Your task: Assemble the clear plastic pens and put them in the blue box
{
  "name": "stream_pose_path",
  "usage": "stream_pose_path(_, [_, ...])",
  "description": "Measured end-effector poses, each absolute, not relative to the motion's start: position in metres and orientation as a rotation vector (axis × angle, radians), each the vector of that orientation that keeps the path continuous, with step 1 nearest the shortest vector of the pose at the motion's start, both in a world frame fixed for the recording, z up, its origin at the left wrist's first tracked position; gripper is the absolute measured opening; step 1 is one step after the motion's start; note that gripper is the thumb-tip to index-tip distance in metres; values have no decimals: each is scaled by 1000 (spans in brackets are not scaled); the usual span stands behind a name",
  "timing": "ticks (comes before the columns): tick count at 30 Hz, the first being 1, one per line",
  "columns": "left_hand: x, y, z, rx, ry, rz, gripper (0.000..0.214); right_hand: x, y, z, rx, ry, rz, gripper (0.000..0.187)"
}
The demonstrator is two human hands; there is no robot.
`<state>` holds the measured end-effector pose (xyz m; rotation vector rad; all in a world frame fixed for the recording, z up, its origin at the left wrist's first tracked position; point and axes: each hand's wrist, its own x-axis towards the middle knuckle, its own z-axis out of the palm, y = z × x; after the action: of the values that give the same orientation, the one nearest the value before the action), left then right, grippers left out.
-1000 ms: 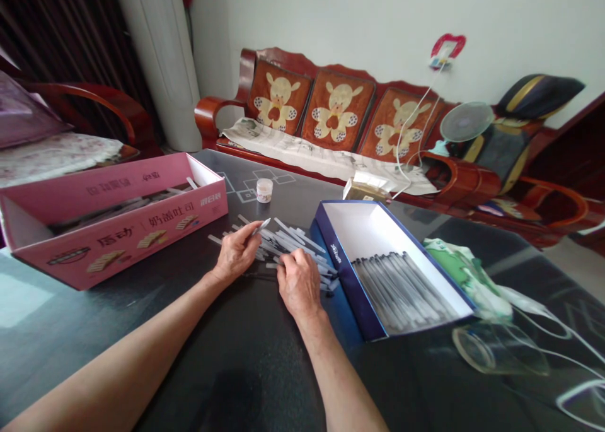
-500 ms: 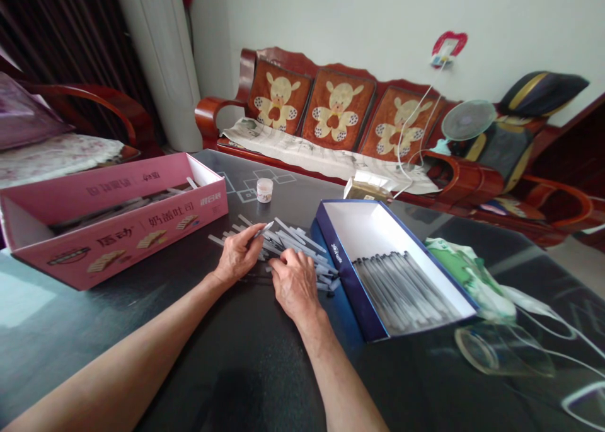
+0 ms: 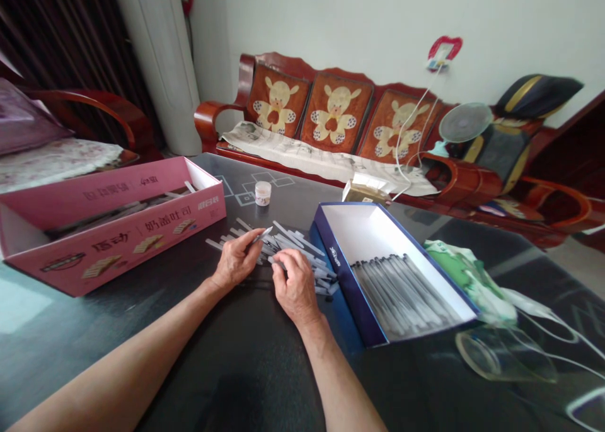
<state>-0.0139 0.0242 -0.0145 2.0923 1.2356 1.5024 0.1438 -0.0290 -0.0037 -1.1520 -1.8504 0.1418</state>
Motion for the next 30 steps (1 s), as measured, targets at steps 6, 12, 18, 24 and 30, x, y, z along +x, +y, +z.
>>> stream_pose_path(6, [-14, 24, -16, 2090, 1230, 1495, 27, 142, -32, -2, -1138, -1662, 339, 13])
stream_pose_path(12, [-12, 20, -15, 2294, 1033, 1375, 29, 147, -22, -4, -1073, -933, 976, 27])
stream_pose_path(18, [-9, 14, -11, 2434, 962, 1199, 31, 151, -15, -2, -956, -644, 1129, 37])
stream_pose_path(24, [-8, 11, -11, 2473, 975, 1106, 32, 151, -15, -7, -960, -681, 1123, 34])
stream_pose_path(30, [-8, 11, -9, 2481, 963, 1055, 27, 151, -17, -13, -1040, -894, 1065, 35])
